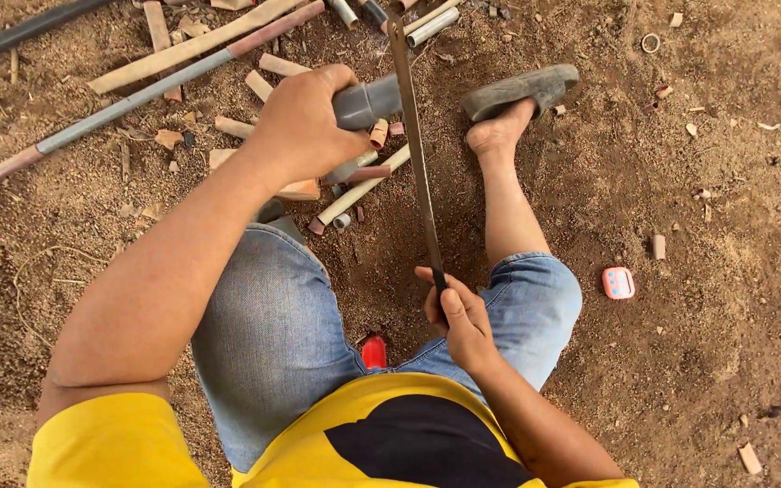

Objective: A person sitting on the ground uses a hacksaw blade to cut through a PVC pipe.

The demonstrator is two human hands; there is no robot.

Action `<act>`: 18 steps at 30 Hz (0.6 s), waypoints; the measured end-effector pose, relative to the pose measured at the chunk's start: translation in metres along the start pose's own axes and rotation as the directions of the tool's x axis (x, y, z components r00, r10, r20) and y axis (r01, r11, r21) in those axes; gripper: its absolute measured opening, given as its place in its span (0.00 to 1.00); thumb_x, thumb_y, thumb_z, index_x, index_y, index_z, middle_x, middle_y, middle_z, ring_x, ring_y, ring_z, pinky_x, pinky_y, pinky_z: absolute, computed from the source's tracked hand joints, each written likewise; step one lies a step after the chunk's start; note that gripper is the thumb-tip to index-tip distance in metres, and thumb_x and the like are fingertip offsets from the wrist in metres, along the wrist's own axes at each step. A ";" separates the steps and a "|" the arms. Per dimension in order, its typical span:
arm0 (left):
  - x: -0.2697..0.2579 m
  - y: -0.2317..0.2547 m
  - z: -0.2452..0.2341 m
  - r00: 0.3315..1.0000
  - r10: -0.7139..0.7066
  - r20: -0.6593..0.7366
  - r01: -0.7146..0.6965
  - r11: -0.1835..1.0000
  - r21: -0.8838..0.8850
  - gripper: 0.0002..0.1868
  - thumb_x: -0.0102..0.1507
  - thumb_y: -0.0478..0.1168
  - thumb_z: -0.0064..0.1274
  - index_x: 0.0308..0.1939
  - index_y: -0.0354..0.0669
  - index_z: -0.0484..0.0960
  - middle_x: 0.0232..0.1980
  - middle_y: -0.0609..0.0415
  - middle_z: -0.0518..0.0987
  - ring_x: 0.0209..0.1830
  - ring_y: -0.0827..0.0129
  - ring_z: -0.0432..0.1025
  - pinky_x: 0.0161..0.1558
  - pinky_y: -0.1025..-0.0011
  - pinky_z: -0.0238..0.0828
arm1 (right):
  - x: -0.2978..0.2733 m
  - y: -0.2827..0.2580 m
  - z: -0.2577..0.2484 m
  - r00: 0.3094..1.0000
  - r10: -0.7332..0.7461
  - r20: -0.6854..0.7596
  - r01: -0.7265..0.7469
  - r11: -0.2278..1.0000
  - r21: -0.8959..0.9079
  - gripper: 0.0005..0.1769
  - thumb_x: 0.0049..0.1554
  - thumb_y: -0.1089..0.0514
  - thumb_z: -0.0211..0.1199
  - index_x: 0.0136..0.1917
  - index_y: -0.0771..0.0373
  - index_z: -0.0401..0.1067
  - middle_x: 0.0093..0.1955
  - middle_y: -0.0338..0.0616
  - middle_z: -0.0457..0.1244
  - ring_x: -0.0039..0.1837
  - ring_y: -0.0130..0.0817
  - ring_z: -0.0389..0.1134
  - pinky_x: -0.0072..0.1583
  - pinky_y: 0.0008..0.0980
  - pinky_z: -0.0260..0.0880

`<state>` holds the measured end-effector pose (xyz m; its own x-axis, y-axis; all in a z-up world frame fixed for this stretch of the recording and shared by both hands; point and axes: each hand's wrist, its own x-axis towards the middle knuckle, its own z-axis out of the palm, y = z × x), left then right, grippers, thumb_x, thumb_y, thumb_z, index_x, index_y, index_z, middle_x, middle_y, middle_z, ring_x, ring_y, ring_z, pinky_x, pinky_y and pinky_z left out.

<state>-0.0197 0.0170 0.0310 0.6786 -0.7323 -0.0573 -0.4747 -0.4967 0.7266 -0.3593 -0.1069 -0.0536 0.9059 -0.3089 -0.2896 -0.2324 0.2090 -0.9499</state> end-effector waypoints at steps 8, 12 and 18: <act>0.023 -0.018 0.006 0.999 -0.034 0.019 0.032 0.994 0.106 0.15 0.50 0.35 0.67 0.40 0.47 0.84 0.35 0.56 0.85 0.29 0.66 0.79 0.34 0.69 0.75 | 0.005 0.010 0.004 0.999 0.030 0.023 -0.028 0.998 -0.059 0.28 0.71 0.47 0.50 0.77 0.65 0.68 0.35 0.35 0.60 0.33 0.21 0.55 0.35 0.21 0.51; 0.007 0.020 0.008 0.952 -0.185 0.244 0.109 0.949 0.295 0.21 0.58 0.53 0.74 0.46 0.46 0.86 0.31 0.58 0.83 0.24 0.71 0.75 0.34 0.75 0.76 | 0.014 0.005 0.002 0.999 0.038 0.026 -0.039 0.998 0.040 0.27 0.70 0.49 0.53 0.78 0.63 0.66 0.34 0.34 0.60 0.30 0.20 0.53 0.31 0.21 0.49; 0.003 -0.006 0.029 0.991 -0.042 0.131 -0.009 0.931 0.365 0.31 0.60 0.72 0.74 0.38 0.51 0.84 0.29 0.60 0.80 0.25 0.68 0.75 0.32 0.67 0.72 | 0.032 -0.013 0.023 0.991 0.112 0.079 -0.108 0.993 -0.050 0.25 0.70 0.55 0.47 0.75 0.66 0.70 0.33 0.32 0.58 0.34 0.22 0.54 0.37 0.22 0.56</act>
<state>-0.0308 0.0043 0.0069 0.6185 -0.7657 -0.1765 -0.6529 -0.6258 0.4267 -0.3196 -0.0975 -0.0481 0.8992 -0.2096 -0.3842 -0.3468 0.1943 -0.9176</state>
